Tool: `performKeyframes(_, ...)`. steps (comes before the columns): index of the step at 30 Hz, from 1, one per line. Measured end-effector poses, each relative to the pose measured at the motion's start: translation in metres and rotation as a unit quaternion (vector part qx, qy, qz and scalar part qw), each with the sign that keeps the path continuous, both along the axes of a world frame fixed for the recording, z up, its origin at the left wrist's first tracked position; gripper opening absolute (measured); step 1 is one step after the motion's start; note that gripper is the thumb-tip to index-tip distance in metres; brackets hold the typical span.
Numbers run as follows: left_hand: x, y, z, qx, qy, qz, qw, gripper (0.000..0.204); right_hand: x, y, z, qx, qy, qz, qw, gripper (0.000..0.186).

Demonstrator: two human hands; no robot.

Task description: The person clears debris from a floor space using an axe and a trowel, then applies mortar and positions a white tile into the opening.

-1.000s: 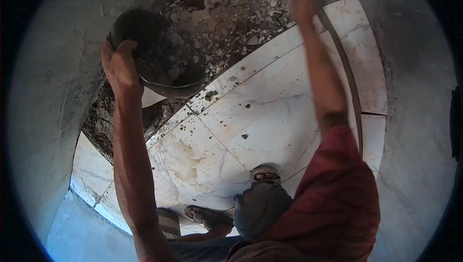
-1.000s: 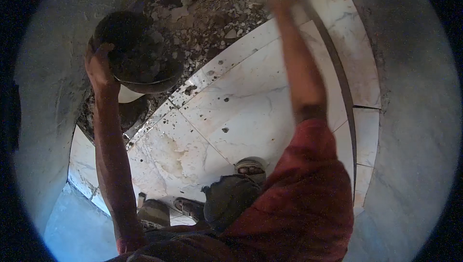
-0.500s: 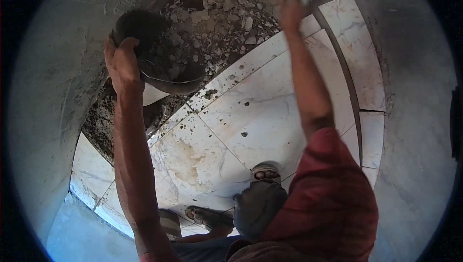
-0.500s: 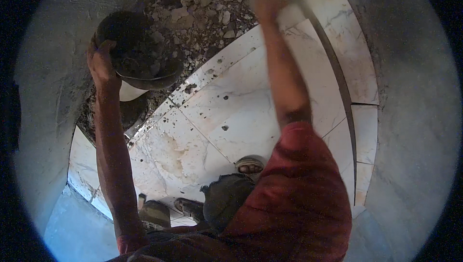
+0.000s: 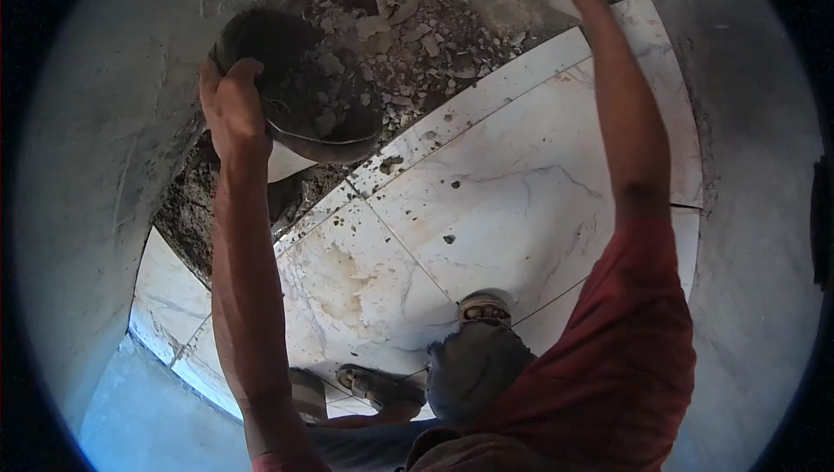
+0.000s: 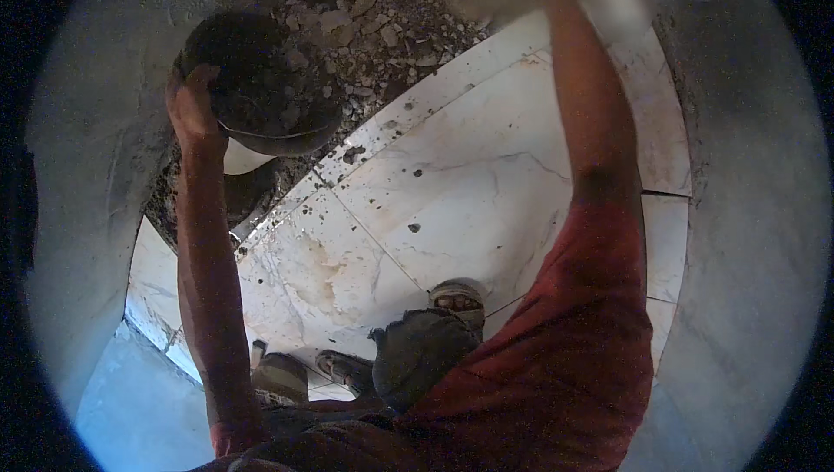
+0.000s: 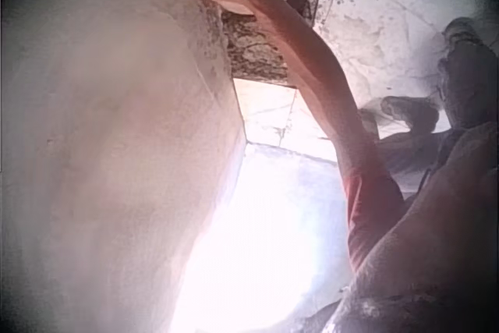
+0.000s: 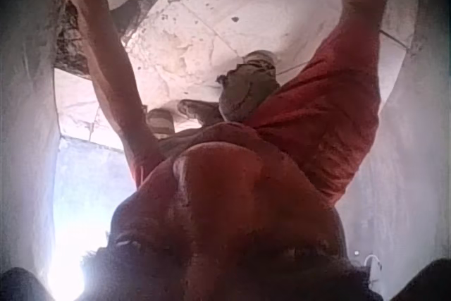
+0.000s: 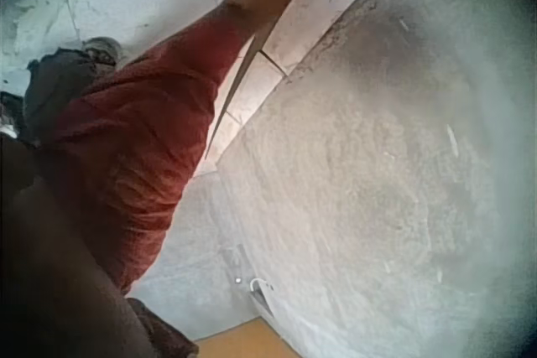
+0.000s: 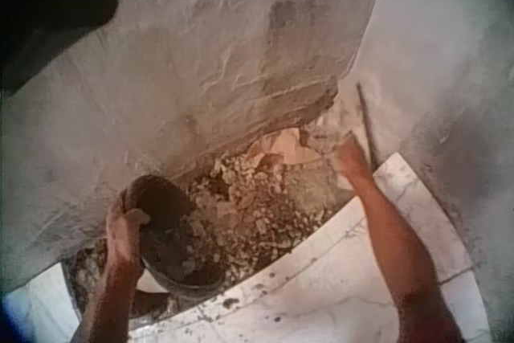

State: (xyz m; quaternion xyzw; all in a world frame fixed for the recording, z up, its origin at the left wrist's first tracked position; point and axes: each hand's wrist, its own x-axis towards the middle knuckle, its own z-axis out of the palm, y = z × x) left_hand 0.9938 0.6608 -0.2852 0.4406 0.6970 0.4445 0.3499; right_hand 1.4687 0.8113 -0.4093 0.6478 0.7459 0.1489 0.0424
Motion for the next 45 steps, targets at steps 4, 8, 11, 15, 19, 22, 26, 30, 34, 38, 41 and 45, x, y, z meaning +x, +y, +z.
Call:
performKeyframes(4,-0.002,0.004,-0.001,-0.020,0.013,0.003,1.000,0.047,0.060,0.025,-0.033,-0.030,-0.032,0.025,0.999,0.014)
performKeyframes(8,0.001,0.004,0.000,-0.028,-0.068,0.016,0.997,0.045,-0.016,-0.028,-0.039,-0.106,0.103,0.071,0.986,0.023)
performKeyframes(11,0.002,0.001,-0.002,-0.032,-0.101,0.019,0.994,0.044,-0.088,-0.083,-0.010,-0.090,0.245,0.019,0.965,0.020)
performKeyframes(15,0.002,0.004,-0.004,-0.016,-0.062,0.005,0.998,0.041,-0.129,-0.125,0.033,-0.163,0.314,0.031,0.935,0.020)
performKeyframes(19,0.003,0.007,-0.003,-0.016,-0.066,0.010,0.998,0.032,-0.164,-0.150,0.047,-0.201,0.368,0.103,0.902,0.025)
performKeyframes(22,0.003,0.007,0.002,-0.040,-0.124,0.012,0.991,0.041,-0.208,-0.184,0.055,-0.207,0.368,0.136,0.896,0.021)
performKeyframes(26,0.003,0.005,0.003,-0.040,-0.145,0.002,0.989,0.046,-0.215,-0.203,0.065,-0.152,0.304,0.203,0.918,0.017)
performKeyframes(30,0.003,0.009,-0.003,-0.037,-0.090,0.046,0.994,0.049,-0.139,-0.118,0.061,-0.141,0.262,0.008,0.955,0.029)
performKeyframes(34,0.000,0.010,-0.008,-0.031,-0.062,0.044,0.997,0.056,-0.131,-0.063,0.039,-0.158,0.152,-0.011,0.976,0.033)
performKeyframes(38,-0.003,0.010,-0.008,-0.021,-0.116,-0.009,0.993,0.062,-0.198,-0.136,0.024,-0.216,0.270,0.037,0.938,0.039)
performKeyframes(41,-0.005,0.012,-0.010,-0.011,-0.083,0.002,0.996,0.063,-0.229,-0.189,0.028,-0.173,0.274,0.162,0.932,0.035)
performKeyframes(45,-0.011,0.015,-0.016,-0.032,-0.096,-0.001,0.995,0.066,-0.202,-0.201,0.049,-0.216,0.260,0.125,0.933,0.028)
